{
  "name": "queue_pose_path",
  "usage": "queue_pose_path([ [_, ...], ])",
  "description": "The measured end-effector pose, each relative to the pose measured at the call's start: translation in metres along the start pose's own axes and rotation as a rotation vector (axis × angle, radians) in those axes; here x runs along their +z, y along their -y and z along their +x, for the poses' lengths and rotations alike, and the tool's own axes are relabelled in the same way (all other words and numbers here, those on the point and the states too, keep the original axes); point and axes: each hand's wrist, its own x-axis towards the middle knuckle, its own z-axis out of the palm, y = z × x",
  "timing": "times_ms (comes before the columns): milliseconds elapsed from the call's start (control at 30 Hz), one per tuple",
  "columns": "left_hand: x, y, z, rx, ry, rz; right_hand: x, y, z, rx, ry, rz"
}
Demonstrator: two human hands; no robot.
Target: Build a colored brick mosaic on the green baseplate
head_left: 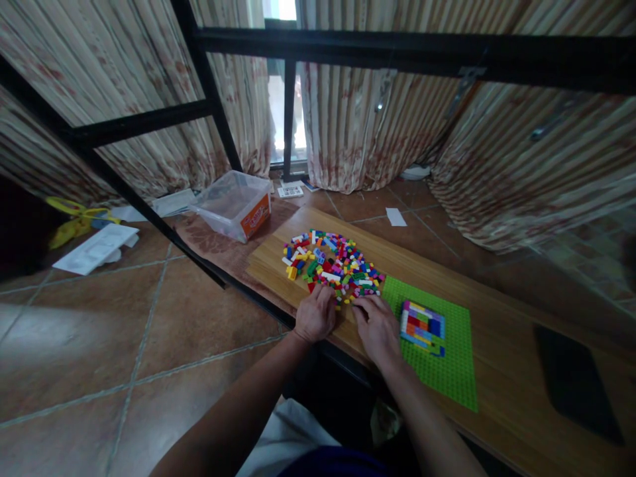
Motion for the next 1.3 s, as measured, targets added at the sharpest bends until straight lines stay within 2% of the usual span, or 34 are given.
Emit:
queue_pose_path([
  [367, -0.002, -0.001, 0.001, 0.065, 0.064, 0.077, 0.002, -0.005, 0.005, -0.007, -0.037, -0.018],
  [667, -0.002, -0.002, 0.001, 0.077, 0.056, 0.086, 0.003, -0.007, 0.010, -0.039, 0.024, -0.052],
  [800, -0.001, -0.002, 0.001, 0.065, 0.062, 0.089, 0.003, -0.007, 0.009, -0.032, 0.010, -0.056],
  [1100, -0.001, -0.001, 0.002, 0.061, 0.068, 0.098, -0.001, -0.002, 0.007, 0.062, -0.012, 0.042],
  [1300, -0.001, 0.000, 0.002, 0.065, 0.058, 0.088, -0.007, 0.005, 0.003, 0.250, -0.078, 0.335],
])
